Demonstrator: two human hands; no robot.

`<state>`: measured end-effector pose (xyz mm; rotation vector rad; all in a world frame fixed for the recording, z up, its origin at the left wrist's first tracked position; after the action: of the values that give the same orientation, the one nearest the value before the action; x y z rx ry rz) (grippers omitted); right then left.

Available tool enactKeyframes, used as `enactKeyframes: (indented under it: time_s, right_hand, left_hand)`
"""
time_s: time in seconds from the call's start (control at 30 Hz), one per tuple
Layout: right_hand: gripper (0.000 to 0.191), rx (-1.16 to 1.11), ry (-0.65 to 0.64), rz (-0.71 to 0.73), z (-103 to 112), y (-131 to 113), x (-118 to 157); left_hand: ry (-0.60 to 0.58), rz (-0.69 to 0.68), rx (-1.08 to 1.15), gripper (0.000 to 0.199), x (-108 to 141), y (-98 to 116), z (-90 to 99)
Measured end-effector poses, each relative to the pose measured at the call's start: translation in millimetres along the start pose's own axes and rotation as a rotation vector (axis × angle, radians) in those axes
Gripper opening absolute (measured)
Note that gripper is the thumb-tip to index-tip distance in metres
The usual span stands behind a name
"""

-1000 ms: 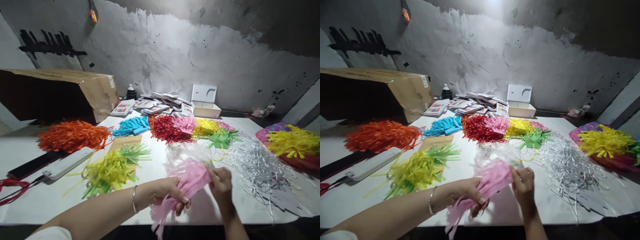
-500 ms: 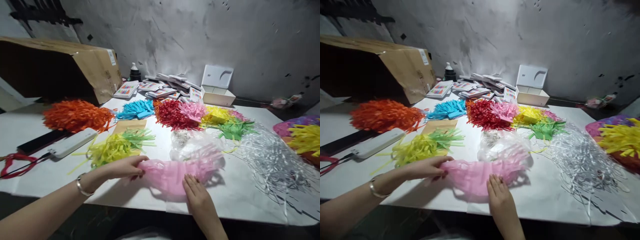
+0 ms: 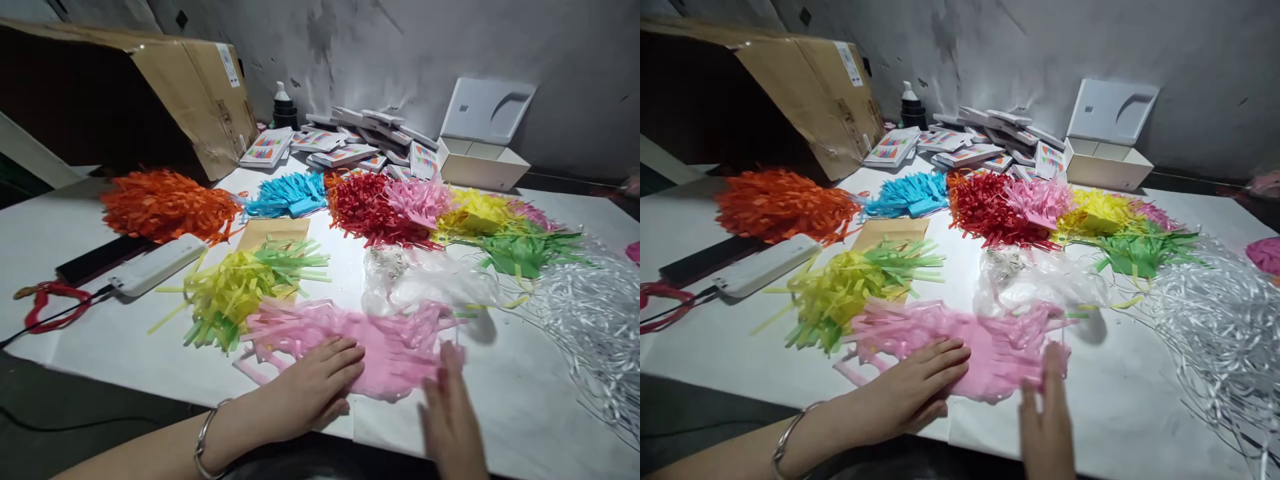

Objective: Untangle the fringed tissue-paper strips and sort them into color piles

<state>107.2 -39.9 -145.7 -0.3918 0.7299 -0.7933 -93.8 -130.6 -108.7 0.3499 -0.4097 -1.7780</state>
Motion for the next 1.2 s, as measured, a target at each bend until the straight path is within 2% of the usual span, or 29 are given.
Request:
enactKeyframes:
  time_s: [0.07, 0.1, 0.17, 0.2, 0.23, 0.3, 0.37, 0.4, 0.5, 0.67, 0.83, 1.03, 1.13, 1.2]
  right_hand:
    - [0.059, -0.051, 0.219, -0.183, 35.9, 30.0, 10.8]
    - [0.06, -0.016, 0.318, -0.189, 52.0, 32.2, 14.7]
    - [0.057, 0.113, 0.401, -0.047, 68.3, 10.5, 13.8]
    - [0.051, 0.157, 0.356, 0.075, 63.8, -9.3, 8.3]
    - [0.043, 0.176, 0.255, 0.224, 50.7, -32.6, 1.0]
    - [0.029, 0.148, 0.02, 0.549, 15.4, -80.6, -8.6]
    - [0.025, 0.17, -0.106, 0.782, -8.6, -111.9, -12.3]
    - [0.025, 0.176, -0.128, 0.839, -14.4, -118.8, -14.8]
    - [0.025, 0.113, -0.123, 0.792, -13.6, -113.9, -25.9]
    - [0.021, 0.0, -0.206, 0.682, -13.6, -98.3, -26.5]
    - [0.022, -0.005, -0.215, 0.66, -18.6, -97.2, -26.5]
    - [0.013, 0.007, -0.179, 0.635, -11.1, -101.9, -35.3]
    - [0.014, -0.011, -0.217, 0.628, -9.1, -103.1, -38.4]
    - [0.012, -0.005, -0.222, 0.617, -8.2, -102.9, -39.5]
  left_hand:
    - [0.013, 0.004, 0.027, 0.051, 0.7, -4.6, -0.5]
    - [0.015, 0.008, 0.038, 0.051, 0.8, -5.9, -1.2]
    - [0.016, 0.015, 0.055, 0.051, 0.3, -6.7, -3.3]
    - [0.022, 0.017, 0.064, 0.05, -0.2, -6.7, -3.8]
    - [0.036, 0.016, 0.073, 0.049, -0.5, -6.5, -3.5]
    - [0.071, 0.009, 0.091, 0.048, -0.8, -5.7, -0.6]
    - [0.086, 0.005, 0.116, 0.046, -0.4, -5.5, 3.4]
    - [0.082, 0.006, 0.129, 0.045, 0.1, -5.7, 5.2]
    - [0.083, 0.008, 0.174, 0.038, 2.7, -6.4, 11.5]
    - [0.102, 0.04, 0.239, 0.02, 4.2, -9.2, 17.4]
    - [0.137, 0.057, 0.258, 0.019, -2.0, -7.6, 24.6]
    - [0.172, 0.134, 0.318, 0.02, -3.6, -14.3, 27.1]
    - [0.113, 0.133, 0.288, 0.01, -1.9, -12.9, 23.7]
    - [0.062, 0.104, 0.237, 0.017, -0.6, -10.0, 19.3]
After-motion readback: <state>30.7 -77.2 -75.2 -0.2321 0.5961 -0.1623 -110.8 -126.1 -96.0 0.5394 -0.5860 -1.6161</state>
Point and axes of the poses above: each hand's wrist, its own x-axis away from the middle knuckle, its own z-axis out of the back of the hand, y = z × x, the point moved 9 cm from there along -x, towards the middle knuckle, and after that the axes turned 13 degrees about z, right-handed, at the moved point
